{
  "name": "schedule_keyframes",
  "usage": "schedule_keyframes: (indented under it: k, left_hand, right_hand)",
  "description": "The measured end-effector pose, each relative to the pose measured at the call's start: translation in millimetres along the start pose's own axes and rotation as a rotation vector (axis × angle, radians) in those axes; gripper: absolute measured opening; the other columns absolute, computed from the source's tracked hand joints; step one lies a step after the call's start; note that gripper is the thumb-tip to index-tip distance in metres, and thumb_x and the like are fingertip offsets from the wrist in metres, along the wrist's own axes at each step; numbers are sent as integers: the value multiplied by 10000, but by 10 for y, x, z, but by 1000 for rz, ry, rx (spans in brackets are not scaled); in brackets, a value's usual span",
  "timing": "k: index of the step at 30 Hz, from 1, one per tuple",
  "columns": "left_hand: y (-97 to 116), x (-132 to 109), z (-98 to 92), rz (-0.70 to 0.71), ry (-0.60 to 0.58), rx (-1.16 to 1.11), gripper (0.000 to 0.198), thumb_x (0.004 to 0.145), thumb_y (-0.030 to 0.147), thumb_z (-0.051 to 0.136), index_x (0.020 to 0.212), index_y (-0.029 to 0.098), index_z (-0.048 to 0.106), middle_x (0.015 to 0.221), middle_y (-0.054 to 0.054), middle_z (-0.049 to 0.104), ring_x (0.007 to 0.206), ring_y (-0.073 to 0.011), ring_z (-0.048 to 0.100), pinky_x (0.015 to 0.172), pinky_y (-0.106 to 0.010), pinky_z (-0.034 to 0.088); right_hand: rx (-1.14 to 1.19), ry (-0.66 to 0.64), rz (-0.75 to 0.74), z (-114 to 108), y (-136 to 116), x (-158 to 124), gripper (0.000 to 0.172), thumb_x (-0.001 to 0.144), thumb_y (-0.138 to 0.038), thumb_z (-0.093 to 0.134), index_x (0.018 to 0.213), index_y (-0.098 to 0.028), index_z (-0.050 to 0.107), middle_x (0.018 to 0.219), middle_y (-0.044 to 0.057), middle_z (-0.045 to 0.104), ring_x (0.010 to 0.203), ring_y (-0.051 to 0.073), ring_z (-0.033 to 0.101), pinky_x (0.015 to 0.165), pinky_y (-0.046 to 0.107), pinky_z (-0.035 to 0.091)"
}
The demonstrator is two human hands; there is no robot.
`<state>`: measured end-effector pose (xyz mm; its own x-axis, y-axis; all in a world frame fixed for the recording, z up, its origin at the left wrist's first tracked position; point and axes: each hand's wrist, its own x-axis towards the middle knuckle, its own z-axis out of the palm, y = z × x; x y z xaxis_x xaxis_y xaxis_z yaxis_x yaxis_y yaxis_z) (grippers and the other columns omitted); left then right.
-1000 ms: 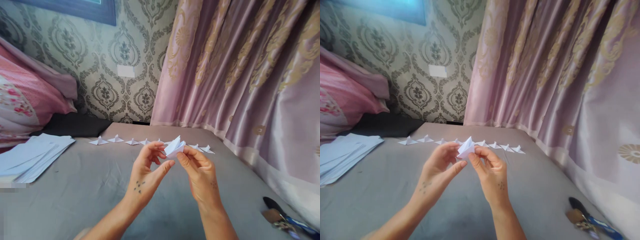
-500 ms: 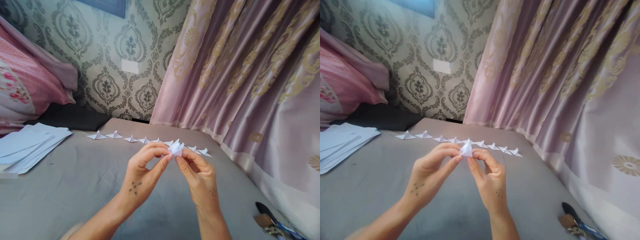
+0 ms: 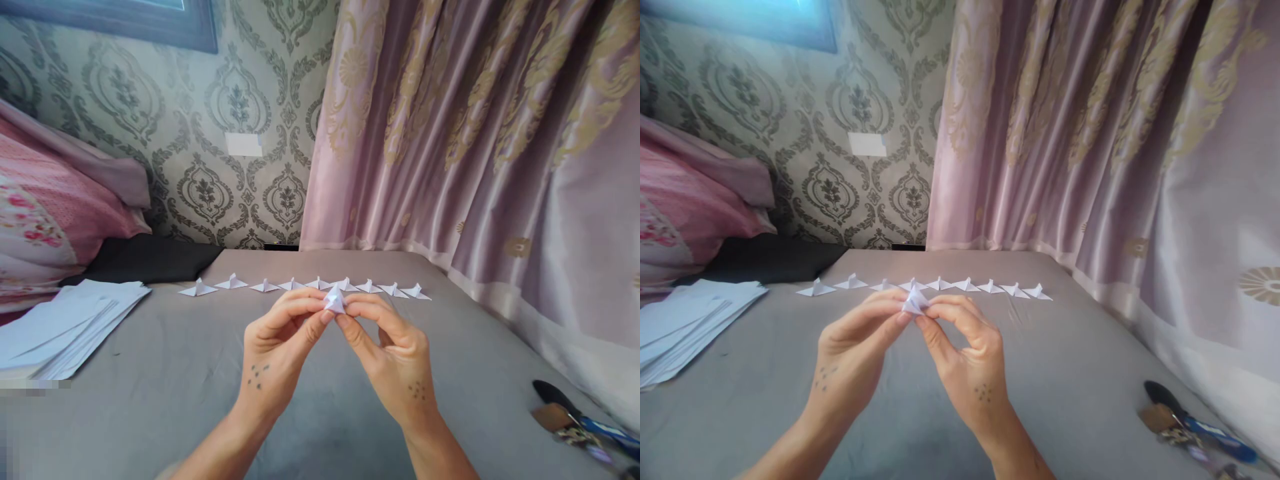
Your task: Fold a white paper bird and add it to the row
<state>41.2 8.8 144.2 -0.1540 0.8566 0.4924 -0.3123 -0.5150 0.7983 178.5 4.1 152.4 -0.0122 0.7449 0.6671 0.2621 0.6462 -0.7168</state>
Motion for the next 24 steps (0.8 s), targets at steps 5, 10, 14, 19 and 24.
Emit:
schedule_keyframes:
  k: [5, 10, 14, 19, 24]
  left_hand:
    - [-21, -24, 6, -2, 1, -20, 91, 771, 149, 762, 795, 233, 786, 938, -40, 704, 933, -181, 642, 869, -315, 538]
    - [-6, -18, 3, 9, -17, 29, 86, 790, 155, 748, 799, 233, 783, 941, -35, 701, 927, -162, 634, 870, -281, 527]
    - [17, -11, 9, 5, -28, 68, 77, 809, 166, 730, 784, 225, 773, 922, -34, 698, 908, -157, 632, 860, -271, 523]
    - [13, -1, 9, 23, -49, 88, 62, 800, 163, 733, 768, 207, 762, 889, -42, 696, 869, -164, 634, 839, -283, 530]
    - [10, -3, 10, 40, -68, 62, 65, 804, 137, 722, 791, 196, 745, 881, -37, 683, 867, -153, 634, 819, -264, 537]
  right_hand:
    - [-5, 25, 17, -3, -31, -1, 98, 863, -191, 675, 922, -269, 686, 1029, -6, 683, 1006, 155, 643, 903, 300, 507]
    - [-2, 20, -7, -11, -45, 1, 97, 864, -173, 670, 894, -265, 678, 1002, -8, 679, 987, 154, 642, 883, 301, 506]
    - [23, 4, 16, -29, -63, -7, 90, 864, -172, 670, 888, -259, 676, 1001, -1, 674, 989, 158, 639, 894, 309, 507]
    - [62, 18, 31, -37, -82, -19, 87, 863, -174, 670, 898, -253, 667, 1005, 2, 669, 992, 160, 637, 926, 327, 503]
    - [89, 9, 50, -38, -76, -14, 68, 858, -184, 673, 877, -248, 667, 1003, 4, 666, 977, 165, 640, 914, 334, 508]
